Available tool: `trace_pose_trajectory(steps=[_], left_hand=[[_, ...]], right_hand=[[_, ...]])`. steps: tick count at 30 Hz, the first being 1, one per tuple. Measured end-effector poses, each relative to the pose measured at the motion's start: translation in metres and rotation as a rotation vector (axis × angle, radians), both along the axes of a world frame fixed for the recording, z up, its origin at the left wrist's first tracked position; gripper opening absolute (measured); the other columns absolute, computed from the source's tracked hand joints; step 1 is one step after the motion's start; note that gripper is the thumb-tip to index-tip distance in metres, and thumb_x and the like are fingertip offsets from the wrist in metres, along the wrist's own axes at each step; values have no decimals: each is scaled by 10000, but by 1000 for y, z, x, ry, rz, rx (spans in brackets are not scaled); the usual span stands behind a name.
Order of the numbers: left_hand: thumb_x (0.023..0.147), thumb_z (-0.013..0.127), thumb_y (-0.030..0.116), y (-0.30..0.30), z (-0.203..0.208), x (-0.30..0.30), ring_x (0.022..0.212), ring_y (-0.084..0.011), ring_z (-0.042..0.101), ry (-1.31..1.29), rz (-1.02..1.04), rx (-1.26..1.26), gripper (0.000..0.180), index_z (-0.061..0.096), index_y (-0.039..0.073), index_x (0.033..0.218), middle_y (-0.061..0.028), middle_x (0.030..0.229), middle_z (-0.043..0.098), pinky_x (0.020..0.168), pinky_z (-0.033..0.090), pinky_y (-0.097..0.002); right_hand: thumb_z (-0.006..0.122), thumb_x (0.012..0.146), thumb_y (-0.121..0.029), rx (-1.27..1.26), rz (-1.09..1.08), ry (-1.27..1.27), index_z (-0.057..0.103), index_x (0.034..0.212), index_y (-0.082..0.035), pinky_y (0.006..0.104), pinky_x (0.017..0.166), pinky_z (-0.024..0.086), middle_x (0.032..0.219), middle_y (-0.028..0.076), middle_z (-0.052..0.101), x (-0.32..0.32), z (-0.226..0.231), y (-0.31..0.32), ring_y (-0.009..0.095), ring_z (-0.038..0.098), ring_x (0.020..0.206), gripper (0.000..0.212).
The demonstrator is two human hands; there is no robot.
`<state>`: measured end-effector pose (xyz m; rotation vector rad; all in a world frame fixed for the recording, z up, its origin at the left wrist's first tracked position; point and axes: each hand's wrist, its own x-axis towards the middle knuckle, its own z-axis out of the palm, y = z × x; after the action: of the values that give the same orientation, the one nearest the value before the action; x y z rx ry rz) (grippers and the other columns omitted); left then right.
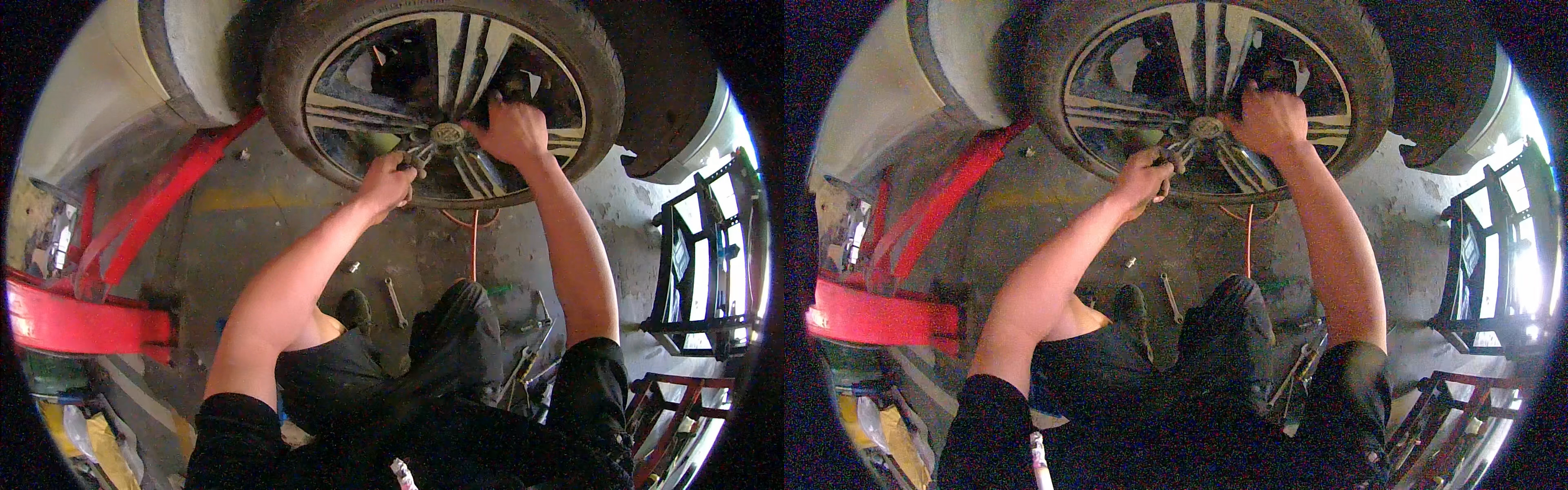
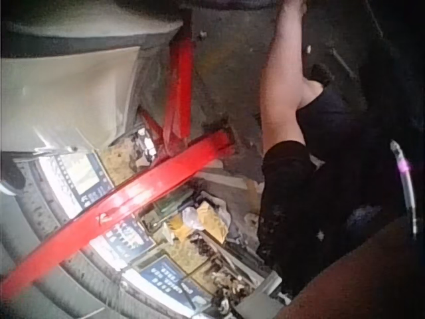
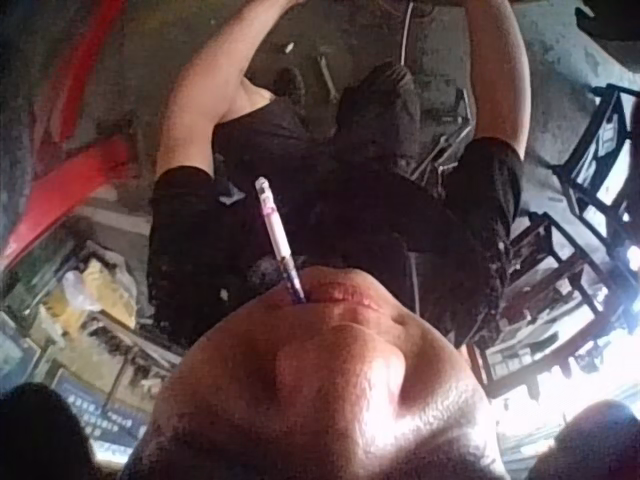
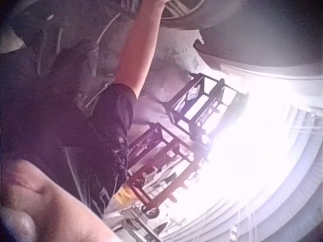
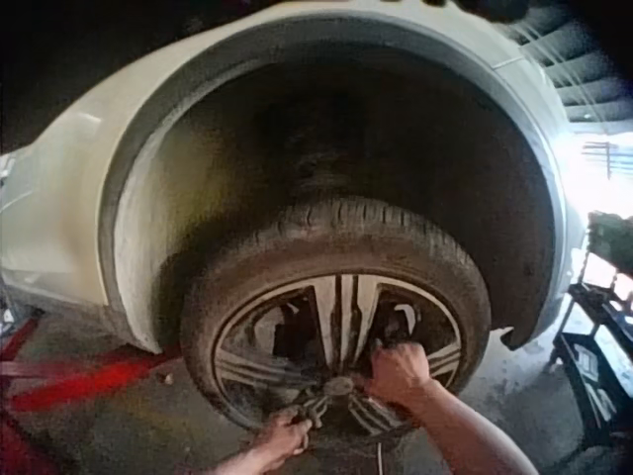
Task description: The person tightens lug nuts on a car wheel using a power impact wrench and a manual lug wrench. They then walk to a tool cart and organize various tools, including sockets and wrenches, into a green toolbox.
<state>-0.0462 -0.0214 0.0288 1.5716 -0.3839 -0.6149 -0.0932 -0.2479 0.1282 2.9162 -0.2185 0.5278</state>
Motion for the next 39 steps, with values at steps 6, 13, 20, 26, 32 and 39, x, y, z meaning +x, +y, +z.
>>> trace_pose_trajectory(steps=[6, 13, 20, 26, 32, 39], left_hand=[[923, 497, 45, 1, -3, -1, 528, -90, 479, -20, -6, 9, 95, 592, 55, 933, -20, 772, 552, 412, 354, -249], [925, 546, 67, -5, 15, 4, 619, -142, 530, 176, 148, -197, 28, 569, 60, 940, -58, 795, 582, 462, 393, -276], [936, 513, 28, -9, 34, -6, 562, -124, 470, 139, 79, -266, 71, 579, 11, 956, -76, 832, 571, 458, 334, -300], [963, 538, 77, -9, 23, -10, 486, -89, 433, 66, -26, -81, 147, 594, 3, 1077, -64, 829, 592, 425, 317, -276], [942, 570, 130, 1, 16, -6, 483, -84, 427, -75, -19, 34, 113, 573, 76, 1042, -6, 623, 493, 407, 294, -255], [925, 609, 127, -1, 12, -3, 508, -113, 420, -107, -17, 99, 290, 578, -8, 1179, -20, 625, 493, 466, 337, -325]], right_hand=[[610, 802, -627, 14, -26, -57, 619, 1044, -28, 448, 600, 552, 748, 155, 687, -8, 0, 5, 321, 692, 719, 647], [635, 779, -633, -29, 9, -28, 587, 1118, -21, 436, 627, 552, 805, 154, 684, -1, -8, -1, 330, 687, 742, 702], [661, 768, -612, -57, 116, -113, 571, 1055, -25, 448, 644, 548, 768, 153, 677, -6, -11, -11, 343, 684, 740, 660], [625, 782, -651, 22, 55, -44, 647, 914, -35, 464, 654, 556, 736, 150, 682, -3, -5, -3, 333, 691, 723, 630], [631, 770, -668, -35, 56, 13, 705, 843, -57, 456, 674, 564, 766, 155, 691, 2, 8, -1, 334, 698, 760, 619], [612, 811, -626, -63, 67, 180, 726, 897, -68, 440, 775, 571, 914, 160, 712, 2, 16, -4, 311, 700, 880, 576]])
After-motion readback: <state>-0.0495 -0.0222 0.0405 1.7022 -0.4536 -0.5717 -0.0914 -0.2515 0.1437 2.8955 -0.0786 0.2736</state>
